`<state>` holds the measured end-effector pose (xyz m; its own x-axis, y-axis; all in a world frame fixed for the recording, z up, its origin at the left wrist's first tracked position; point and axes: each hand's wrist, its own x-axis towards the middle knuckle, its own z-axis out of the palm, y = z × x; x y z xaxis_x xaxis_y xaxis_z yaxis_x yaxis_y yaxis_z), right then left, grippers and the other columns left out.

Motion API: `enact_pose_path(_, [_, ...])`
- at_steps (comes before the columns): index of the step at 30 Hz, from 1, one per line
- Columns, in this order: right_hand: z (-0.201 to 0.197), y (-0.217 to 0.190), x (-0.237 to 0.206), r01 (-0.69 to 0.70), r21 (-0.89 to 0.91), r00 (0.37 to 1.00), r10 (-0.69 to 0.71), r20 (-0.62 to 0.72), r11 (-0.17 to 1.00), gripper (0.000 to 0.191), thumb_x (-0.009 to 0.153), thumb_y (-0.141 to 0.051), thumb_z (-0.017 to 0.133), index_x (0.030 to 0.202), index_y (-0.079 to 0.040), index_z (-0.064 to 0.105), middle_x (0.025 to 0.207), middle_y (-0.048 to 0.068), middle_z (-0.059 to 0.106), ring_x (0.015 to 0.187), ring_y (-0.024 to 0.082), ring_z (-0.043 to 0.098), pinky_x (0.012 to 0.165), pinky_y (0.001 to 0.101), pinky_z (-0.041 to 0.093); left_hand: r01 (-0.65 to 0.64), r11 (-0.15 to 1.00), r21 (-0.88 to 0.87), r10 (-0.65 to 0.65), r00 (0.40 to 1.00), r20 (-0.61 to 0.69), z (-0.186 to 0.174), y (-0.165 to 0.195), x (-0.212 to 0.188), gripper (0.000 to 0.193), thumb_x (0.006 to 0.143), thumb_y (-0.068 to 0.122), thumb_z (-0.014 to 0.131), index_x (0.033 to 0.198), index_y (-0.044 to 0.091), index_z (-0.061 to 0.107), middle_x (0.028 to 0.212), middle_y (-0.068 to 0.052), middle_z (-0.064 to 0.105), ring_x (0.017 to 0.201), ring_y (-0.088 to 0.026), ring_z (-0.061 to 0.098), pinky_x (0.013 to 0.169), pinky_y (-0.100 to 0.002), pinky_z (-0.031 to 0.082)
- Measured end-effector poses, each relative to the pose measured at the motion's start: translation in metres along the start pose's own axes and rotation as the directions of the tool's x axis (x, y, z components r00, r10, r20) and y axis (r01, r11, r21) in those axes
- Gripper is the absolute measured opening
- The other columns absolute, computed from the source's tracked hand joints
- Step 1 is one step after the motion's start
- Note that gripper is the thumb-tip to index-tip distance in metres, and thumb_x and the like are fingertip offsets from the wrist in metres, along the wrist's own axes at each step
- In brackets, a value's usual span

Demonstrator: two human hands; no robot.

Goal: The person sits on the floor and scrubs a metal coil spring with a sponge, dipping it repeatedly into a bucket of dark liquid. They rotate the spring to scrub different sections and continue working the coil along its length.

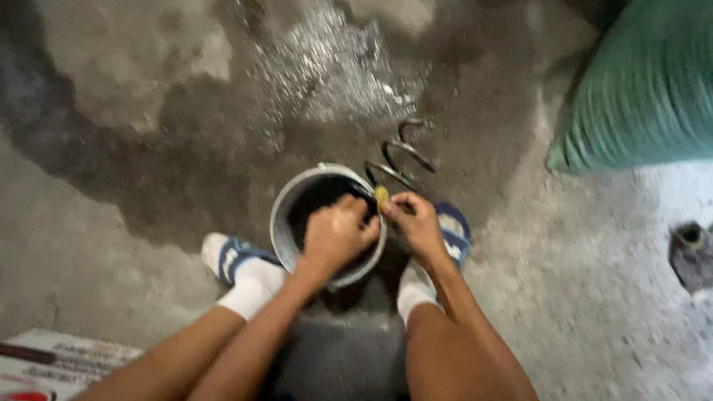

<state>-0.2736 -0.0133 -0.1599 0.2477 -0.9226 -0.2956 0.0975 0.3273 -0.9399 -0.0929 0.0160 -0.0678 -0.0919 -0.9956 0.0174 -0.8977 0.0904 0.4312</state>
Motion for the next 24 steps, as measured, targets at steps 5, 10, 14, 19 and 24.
enact_pose_path(5, [0.006, -0.011, 0.004, -0.098, -0.086, 0.995, 0.096, -0.024, 0.991, 0.018, 0.098, -0.02, 0.071, 0.104, -0.003, 0.07, 0.076, 0.0, 0.062, 0.063, 0.008, 0.052, 0.056, 0.0262, 0.042, -0.101, 0.993, 0.052, 0.105, 0.993, -0.061, -0.007, 0.01, 0.0, 0.024, 0.094, 0.033, 0.067, 0.099, 0.009, 0.067, 0.089, -0.012, 0.067, 0.061, -0.035, 0.067, 0.052, -0.047, 0.054])
enact_pose_path(10, [-0.016, -0.013, 0.003, -0.108, -0.114, 0.992, 0.115, 0.06, 0.988, 0.021, 0.093, -0.021, 0.071, 0.105, -0.004, 0.072, 0.076, -0.002, 0.066, 0.062, 0.007, 0.059, 0.056, 0.0246, 0.049, -0.131, 0.989, -0.072, 0.125, 0.989, -0.085, -0.026, 0.0, 0.0, 0.03, 0.089, 0.037, 0.068, 0.098, 0.008, 0.067, 0.093, -0.012, 0.066, 0.065, -0.036, 0.069, 0.053, -0.048, 0.053])
enact_pose_path(14, [-0.01, -0.001, 0.011, 0.048, -0.144, 0.998, -0.04, 0.054, 0.988, 0.021, 0.094, -0.02, 0.076, 0.097, 0.0, 0.074, 0.084, -0.002, 0.072, 0.074, 0.005, 0.062, 0.065, 0.0232, 0.051, -0.062, 0.996, -0.059, 0.059, 0.996, -0.065, -0.021, 0.0, 0.003, 0.033, 0.081, 0.037, 0.07, 0.091, 0.006, 0.071, 0.099, -0.018, 0.067, 0.056, -0.039, 0.067, 0.048, -0.049, 0.054])
enact_pose_path(19, [-0.011, 0.001, 0.014, -0.061, -0.101, 0.998, 0.064, 0.026, 0.993, 0.021, 0.096, -0.02, 0.075, 0.091, 0.0, 0.072, 0.078, 0.0, 0.068, 0.069, 0.007, 0.06, 0.065, 0.0253, 0.049, -0.079, 0.997, 0.005, 0.079, 0.997, 0.02, -0.007, 0.006, 0.004, 0.028, 0.09, 0.031, 0.066, 0.077, 0.006, 0.07, 0.084, -0.013, 0.066, 0.061, -0.035, 0.069, 0.056, -0.047, 0.056])
enact_pose_path(24, [-0.025, -0.003, 0.008, -0.08, -0.044, 0.989, 0.085, 0.117, 0.996, 0.012, 0.092, -0.017, 0.072, 0.097, -0.005, 0.072, 0.084, -0.004, 0.07, 0.075, 0.004, 0.061, 0.069, 0.0232, 0.051, -0.08, 0.996, -0.041, 0.079, 0.997, -0.013, -0.005, 0.005, 0.006, 0.026, 0.083, 0.029, 0.068, 0.071, 0.007, 0.072, 0.079, -0.013, 0.068, 0.058, -0.036, 0.068, 0.053, -0.048, 0.056])
